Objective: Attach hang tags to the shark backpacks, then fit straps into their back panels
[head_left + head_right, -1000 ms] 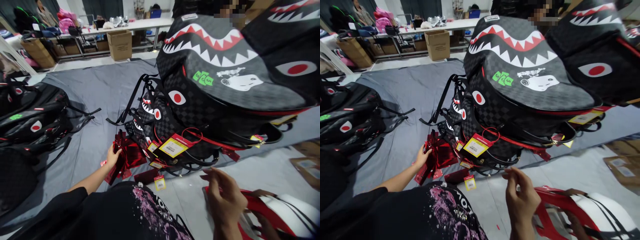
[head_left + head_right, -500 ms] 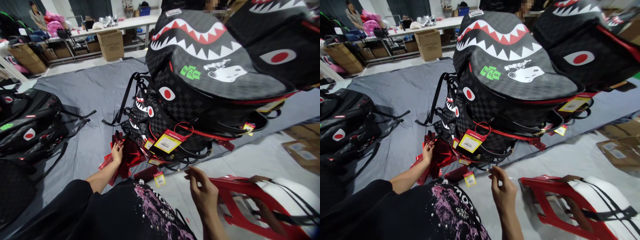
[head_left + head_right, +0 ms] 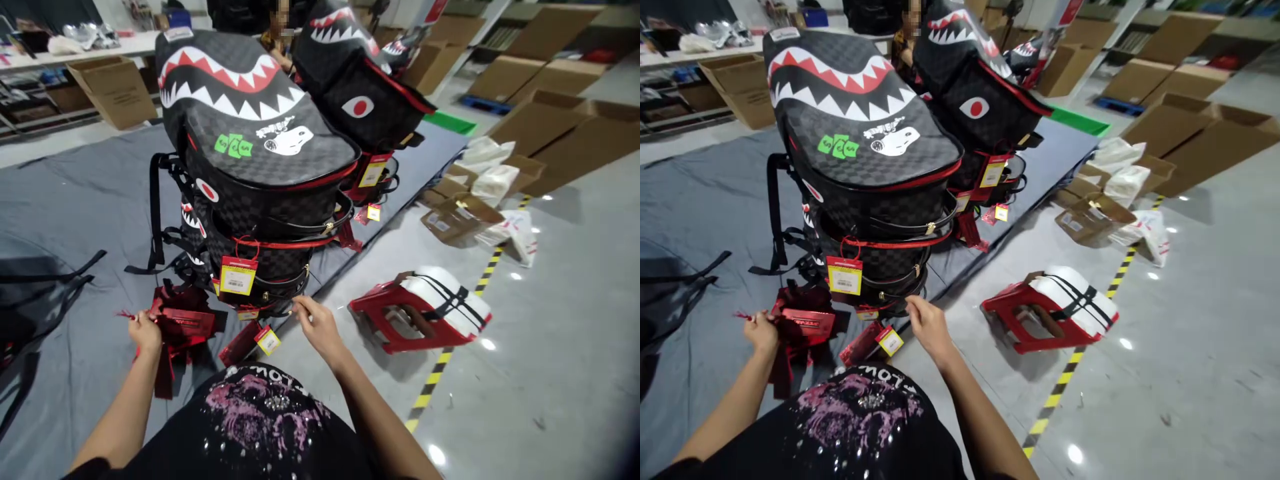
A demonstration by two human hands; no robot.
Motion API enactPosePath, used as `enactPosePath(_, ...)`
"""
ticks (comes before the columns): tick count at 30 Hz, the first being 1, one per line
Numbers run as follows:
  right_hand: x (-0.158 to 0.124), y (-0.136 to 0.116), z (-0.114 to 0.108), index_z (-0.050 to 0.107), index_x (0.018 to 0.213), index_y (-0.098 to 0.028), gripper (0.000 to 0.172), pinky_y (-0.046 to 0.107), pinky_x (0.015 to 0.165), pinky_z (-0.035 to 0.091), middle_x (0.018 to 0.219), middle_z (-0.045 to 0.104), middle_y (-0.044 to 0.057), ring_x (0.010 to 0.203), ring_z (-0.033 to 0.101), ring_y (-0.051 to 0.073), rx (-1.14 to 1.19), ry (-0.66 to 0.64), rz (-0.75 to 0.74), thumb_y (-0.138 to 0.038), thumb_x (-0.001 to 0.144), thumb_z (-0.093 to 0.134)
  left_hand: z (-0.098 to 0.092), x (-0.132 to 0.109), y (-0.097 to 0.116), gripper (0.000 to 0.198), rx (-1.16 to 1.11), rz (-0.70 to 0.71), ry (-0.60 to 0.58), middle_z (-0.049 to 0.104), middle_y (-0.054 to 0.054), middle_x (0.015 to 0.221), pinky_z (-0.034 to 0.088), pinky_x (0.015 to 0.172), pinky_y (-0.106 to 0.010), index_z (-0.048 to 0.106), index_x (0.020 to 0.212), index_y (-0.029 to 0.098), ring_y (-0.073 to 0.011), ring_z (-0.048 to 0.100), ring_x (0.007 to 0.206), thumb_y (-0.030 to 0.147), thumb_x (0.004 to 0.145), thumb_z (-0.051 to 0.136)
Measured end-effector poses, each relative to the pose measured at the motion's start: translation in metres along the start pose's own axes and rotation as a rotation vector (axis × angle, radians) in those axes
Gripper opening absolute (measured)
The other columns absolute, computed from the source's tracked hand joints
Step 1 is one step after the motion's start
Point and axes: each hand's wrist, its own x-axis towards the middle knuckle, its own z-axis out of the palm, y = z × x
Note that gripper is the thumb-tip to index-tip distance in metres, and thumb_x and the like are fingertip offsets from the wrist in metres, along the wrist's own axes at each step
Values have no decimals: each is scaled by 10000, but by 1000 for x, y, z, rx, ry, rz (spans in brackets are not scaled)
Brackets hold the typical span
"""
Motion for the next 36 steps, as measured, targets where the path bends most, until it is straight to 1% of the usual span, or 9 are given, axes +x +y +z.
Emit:
enactPosePath(5, -21, 28, -26, 621, 1013, -193, 227, 288, 611, 537, 827, 723, 66, 654, 687, 182, -29, 38, 121, -304, 909, 453, -11, 31, -18, 210, 79, -83, 258, 537, 11, 690, 490, 712, -273, 571, 917, 118, -133, 576, 692, 165, 963, 372)
enactPosePath(13, -52, 44, -40, 606, 954, -201, 197, 296, 605, 518, 770, 725, 59, 590, 664, 182, -155, -48, 246, -281, 869, 448, -17, 46, -39, 95, 244, -147, 234, 643, -89, 886, 458, 948, -451, 566, 905, 115, -238, 620, 946, 141, 871, 482)
enactPosePath(16, -52, 50, -47, 613, 950, -208, 199, 295, 628, 503, 777, 725, 64, 646, 675, 196, -223, -167, 244, -275, 868, 445, -15, 35, -47, 300, 299, -166, 251, 610, -220, 1188, 387, 1049, -514, 541, 1108, 44, -329, 561, 1167, 181, 841, 551)
enactPosePath(18, -48, 57, -52, 616, 970, -206, 210, 295, 648, 499, 813, 729, 72, 693, 683, 206, -255, -216, 240, -283, 862, 454, -16, 18, -49, 541, 334, -152, 281, 443, -290, 1415, 292, 1139, -503, 451, 1271, -9, -374, 409, 1349, 233, 813, 609)
enactPosePath(20, -43, 65, -55, 618, 989, -204, 229, 293, 660, 493, 824, 726, 71, 692, 674, 204, -271, -253, 241, -304, 869, 451, -16, -6, -48, 760, 364, -113, 303, 250, -296, 1544, 176, 1202, -484, 313, 1406, -37, -378, 227, 1456, 292, 801, 635)
enactPosePath(22, -39, 74, -57, 622, 1001, -202, 254, 292, 678, 487, 824, 718, 70, 694, 664, 202, -252, -309, 253, -320, 892, 425, -10, -40, -44, 850, 398, -16, 286, 216, -264, 1571, 124, 1215, -484, 223, 1474, -21, -363, 175, 1476, 362, 823, 612)
enactPosePath(25, -35, 93, -63, 633, 1007, -207, 266, 297, 739, 481, 861, 723, 72, 774, 671, 210, -190, -366, 273, -294, 897, 406, 10, -101, -37, 655, 479, 146, 119, 451, -241, 1418, 245, 1151, -522, 386, 1402, 30, -365, 358, 1379, 463, 914, 431)
enactPosePath(29, -36, 142, -90, 651, 985, -224, 246, 292, 795, 477, 872, 731, 48, 823, 670, 197, -120, -275, 331, -242, 848, 447, 62, -177, -18, 406, 450, 217, -398, 705, -96, 899, 501, 823, -366, 641, 1010, 180, -268, 663, 872, 497, 903, 412)
enactPosePath(36, -84, 312, -204, 564, 707, -222, 270, 322, 621, 536, 665, 661, 44, 611, 661, 199, 107, 32, 639, -465, 749, 456, 197, -288, 75, 398, 355, 416, -972, 698, -3, 791, 464, 756, -247, 635, 895, 234, -171, 663, 786, 522, 932, 362)
